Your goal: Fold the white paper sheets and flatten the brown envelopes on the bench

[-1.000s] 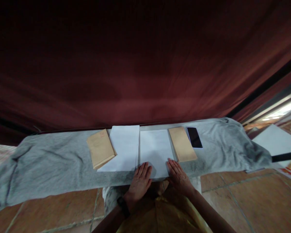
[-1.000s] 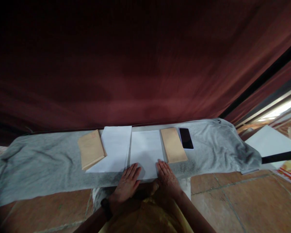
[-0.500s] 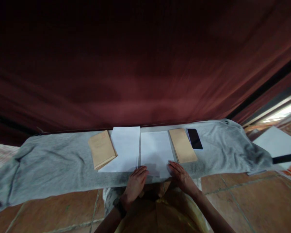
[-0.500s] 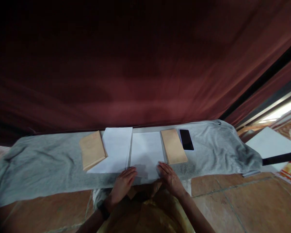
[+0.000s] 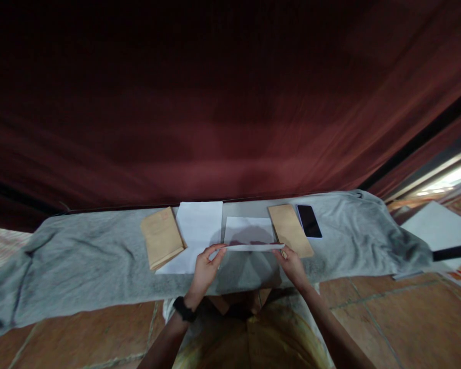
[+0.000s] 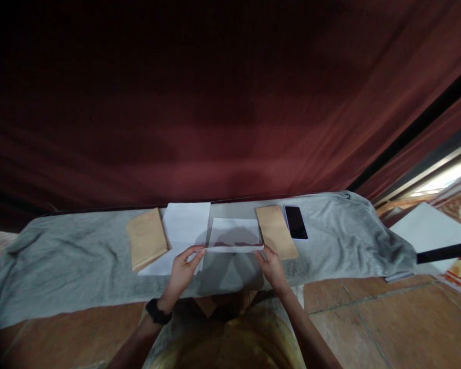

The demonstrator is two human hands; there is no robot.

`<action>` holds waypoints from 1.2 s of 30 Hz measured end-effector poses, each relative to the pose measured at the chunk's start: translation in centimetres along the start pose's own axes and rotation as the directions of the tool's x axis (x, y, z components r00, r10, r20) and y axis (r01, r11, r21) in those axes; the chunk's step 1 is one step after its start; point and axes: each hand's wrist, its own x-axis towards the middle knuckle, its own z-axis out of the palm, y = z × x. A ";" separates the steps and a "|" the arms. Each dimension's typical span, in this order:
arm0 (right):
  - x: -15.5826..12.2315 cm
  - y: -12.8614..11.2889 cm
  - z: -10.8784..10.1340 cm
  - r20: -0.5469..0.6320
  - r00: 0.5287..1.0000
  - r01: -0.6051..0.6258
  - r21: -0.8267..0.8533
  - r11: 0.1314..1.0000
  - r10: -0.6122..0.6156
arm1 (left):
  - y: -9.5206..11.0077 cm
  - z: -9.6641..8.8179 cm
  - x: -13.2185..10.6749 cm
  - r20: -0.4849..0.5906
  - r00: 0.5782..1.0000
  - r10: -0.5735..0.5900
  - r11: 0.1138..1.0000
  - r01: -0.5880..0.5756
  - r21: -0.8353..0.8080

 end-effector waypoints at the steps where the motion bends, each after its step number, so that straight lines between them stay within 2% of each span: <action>1: 0.6 -0.1 0.3 -0.023 1.000 -0.014 0.002 1.000 0.014 | 0.0 0.2 0.7 -0.023 1.000 -0.008 1.000 0.007 -0.018; 4: 2.0 -0.4 1.1 -0.069 0.997 -0.047 -0.009 0.999 0.046 | -0.8 1.5 2.3 -0.064 0.997 -0.041 0.994 0.035 -0.100; 7: 2.9 -0.4 1.7 -0.084 0.995 -0.068 -0.072 0.995 0.061 | -2.4 3.0 3.1 -0.031 0.996 -0.089 0.988 0.084 -0.130; 11: 2.8 0.2 2.5 -0.103 0.995 -0.035 -0.192 0.981 0.015 | -4.1 4.3 3.0 -0.024 0.995 -0.101 0.993 0.103 0.063; 16: 2.0 0.9 3.8 -0.095 0.992 0.026 -0.470 0.882 -0.080 | -4.9 4.4 2.3 -0.018 0.996 -0.090 0.971 0.092 0.222; 26: 1.9 1.1 5.5 0.007 0.997 0.057 -0.740 0.670 -0.078 | -5.7 5.1 0.9 0.015 0.999 0.030 0.901 -0.034 0.434; 33: 1.4 1.1 5.5 -0.012 0.996 0.049 -0.756 0.653 -0.088 | -5.7 5.4 0.9 0.066 0.995 0.072 0.866 -0.095 0.492; 36: 1.4 0.6 5.9 -0.030 0.990 0.071 -0.746 0.662 -0.141 | -5.9 5.5 0.8 0.116 0.991 0.065 0.829 -0.119 0.547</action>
